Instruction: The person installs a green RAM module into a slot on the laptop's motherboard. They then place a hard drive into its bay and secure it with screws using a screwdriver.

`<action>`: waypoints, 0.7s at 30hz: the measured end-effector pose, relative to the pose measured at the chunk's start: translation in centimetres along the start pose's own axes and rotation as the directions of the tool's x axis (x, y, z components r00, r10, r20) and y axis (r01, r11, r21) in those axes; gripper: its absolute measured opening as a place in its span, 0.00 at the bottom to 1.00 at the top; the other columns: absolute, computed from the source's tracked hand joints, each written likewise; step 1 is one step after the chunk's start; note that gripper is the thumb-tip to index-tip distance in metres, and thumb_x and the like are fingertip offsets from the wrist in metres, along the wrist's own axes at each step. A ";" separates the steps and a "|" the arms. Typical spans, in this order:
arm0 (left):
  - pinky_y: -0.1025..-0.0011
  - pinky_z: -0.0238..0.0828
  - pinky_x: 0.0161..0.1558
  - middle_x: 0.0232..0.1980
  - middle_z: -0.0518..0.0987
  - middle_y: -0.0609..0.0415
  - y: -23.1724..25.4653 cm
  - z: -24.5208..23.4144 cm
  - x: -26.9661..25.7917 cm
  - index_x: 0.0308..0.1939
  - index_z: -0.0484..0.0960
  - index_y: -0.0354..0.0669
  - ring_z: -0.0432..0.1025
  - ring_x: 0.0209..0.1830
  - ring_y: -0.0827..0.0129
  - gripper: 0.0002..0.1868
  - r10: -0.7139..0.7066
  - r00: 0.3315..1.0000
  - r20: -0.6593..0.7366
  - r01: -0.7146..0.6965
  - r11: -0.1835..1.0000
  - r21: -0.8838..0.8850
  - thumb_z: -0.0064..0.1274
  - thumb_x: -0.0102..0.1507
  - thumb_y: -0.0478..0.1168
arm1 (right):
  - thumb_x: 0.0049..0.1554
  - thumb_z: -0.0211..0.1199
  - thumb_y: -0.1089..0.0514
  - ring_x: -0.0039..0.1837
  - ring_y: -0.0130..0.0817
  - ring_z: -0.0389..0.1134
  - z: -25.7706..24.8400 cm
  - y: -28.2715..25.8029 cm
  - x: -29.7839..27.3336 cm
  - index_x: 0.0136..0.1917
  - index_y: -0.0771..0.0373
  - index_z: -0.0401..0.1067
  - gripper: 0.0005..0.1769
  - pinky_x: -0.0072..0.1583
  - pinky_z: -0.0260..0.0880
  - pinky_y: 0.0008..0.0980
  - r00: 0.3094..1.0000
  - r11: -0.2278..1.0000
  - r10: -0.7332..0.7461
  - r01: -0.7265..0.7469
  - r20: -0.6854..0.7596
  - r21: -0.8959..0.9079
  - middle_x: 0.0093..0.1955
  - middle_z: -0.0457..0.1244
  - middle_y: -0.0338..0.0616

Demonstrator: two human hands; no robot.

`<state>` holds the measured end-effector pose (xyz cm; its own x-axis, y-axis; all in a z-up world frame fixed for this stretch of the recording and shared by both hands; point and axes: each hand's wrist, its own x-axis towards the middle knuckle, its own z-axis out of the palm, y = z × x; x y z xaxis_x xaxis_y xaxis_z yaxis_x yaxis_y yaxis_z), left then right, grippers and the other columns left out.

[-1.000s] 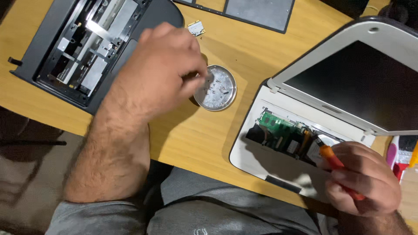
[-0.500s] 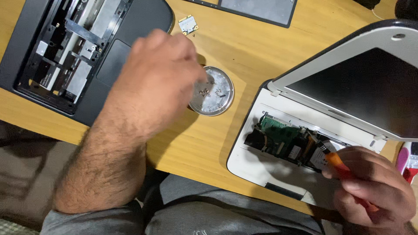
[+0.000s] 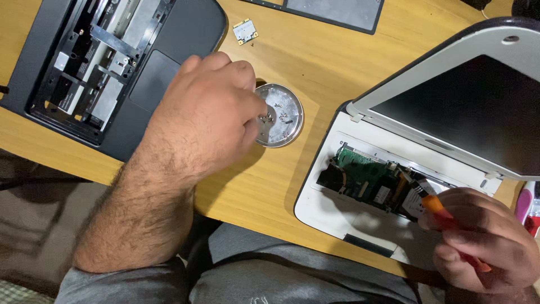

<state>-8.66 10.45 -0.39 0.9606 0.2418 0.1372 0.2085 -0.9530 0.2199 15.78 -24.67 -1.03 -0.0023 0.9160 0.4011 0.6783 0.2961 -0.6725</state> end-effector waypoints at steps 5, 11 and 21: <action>0.57 0.58 0.36 0.34 0.68 0.59 -0.3 0.1 -0.2 0.27 0.85 0.54 0.63 0.38 0.55 0.05 0.000 0.999 -0.036 0.000 1.000 0.016 0.55 0.56 0.37 | 0.58 0.57 0.51 0.47 0.41 0.75 -0.1 0.2 -1.0 0.55 0.54 0.65 0.13 0.55 0.81 0.43 0.999 0.999 0.046 -0.046 0.009 0.008 0.48 0.71 0.45; 0.57 0.55 0.34 0.34 0.68 0.59 -0.1 0.4 -0.2 0.22 0.80 0.54 0.63 0.38 0.54 0.04 0.006 1.000 -0.025 -0.004 0.997 0.072 0.56 0.52 0.38 | 0.55 0.59 0.51 0.46 0.43 0.74 0.6 -0.2 -0.8 0.49 0.57 0.66 0.11 0.56 0.81 0.47 0.994 0.997 0.083 -0.083 -0.076 0.007 0.44 0.70 0.47; 0.56 0.61 0.38 0.31 0.71 0.59 0.3 0.1 0.1 0.26 0.85 0.52 0.67 0.38 0.55 0.08 -0.064 0.997 0.050 0.059 0.993 0.100 0.61 0.57 0.47 | 0.55 0.61 0.51 0.47 0.44 0.74 0.3 0.3 -1.7 0.49 0.56 0.66 0.12 0.56 0.81 0.45 0.994 0.997 0.079 -0.080 -0.069 -0.008 0.47 0.69 0.49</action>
<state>-8.50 10.17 -0.44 0.9532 0.2932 0.0740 0.2823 -0.9505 0.1302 15.73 -26.06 -2.08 0.1020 0.9160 0.3880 0.6819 0.2197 -0.6977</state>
